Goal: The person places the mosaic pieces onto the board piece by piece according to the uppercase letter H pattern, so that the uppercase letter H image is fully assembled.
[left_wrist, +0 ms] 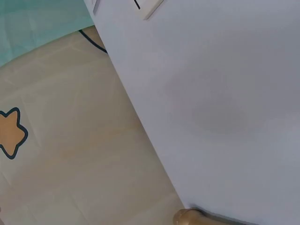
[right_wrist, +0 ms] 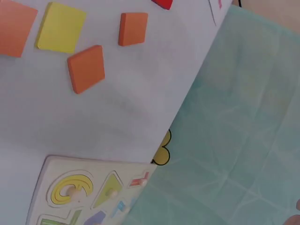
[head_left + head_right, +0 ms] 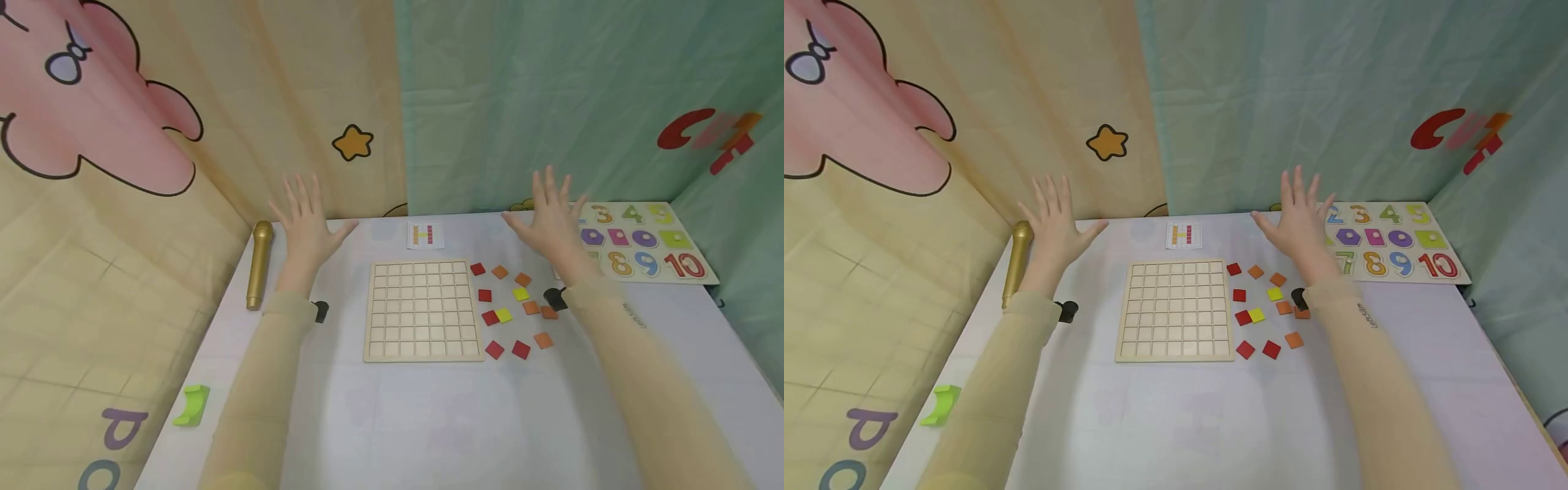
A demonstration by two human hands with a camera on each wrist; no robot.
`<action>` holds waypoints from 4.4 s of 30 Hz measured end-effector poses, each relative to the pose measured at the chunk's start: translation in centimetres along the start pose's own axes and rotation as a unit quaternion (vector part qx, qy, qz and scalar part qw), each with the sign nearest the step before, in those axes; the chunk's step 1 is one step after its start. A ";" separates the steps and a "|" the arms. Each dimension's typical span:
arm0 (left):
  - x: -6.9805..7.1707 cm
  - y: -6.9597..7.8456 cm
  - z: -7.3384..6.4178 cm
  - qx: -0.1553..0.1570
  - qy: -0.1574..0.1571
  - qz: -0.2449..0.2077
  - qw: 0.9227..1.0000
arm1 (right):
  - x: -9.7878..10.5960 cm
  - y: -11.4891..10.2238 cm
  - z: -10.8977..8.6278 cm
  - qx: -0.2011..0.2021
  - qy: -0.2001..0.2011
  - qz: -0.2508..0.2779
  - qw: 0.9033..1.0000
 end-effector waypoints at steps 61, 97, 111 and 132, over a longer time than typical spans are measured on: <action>-12.0 1.5 -14.8 -0.090 -0.329 -0.124 0.932 | -12.9 2.3 -6.9 -0.218 -0.147 0.126 0.956; -12.2 1.8 -15.2 -0.068 -0.342 -0.140 0.927 | -19.5 -18.4 -4.3 0.085 -0.229 0.181 0.953; -12.5 1.6 -15.9 -0.059 -0.348 -0.154 0.923 | -20.2 -18.6 -4.5 0.102 -0.218 0.188 0.952; -12.4 1.8 -15.2 -0.075 -0.348 -0.165 0.920 | -18.9 -17.2 -4.0 0.069 -0.221 0.234 0.944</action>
Point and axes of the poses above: each hand's wrist, its own z-axis towards the middle knuckle, its own x-axis out of the back of the hand, y = z × x, the point moved 10 cm from there along z, towards the middle knuckle, and after that the axes turned 9 degrees about y, right-handed, at the moved point
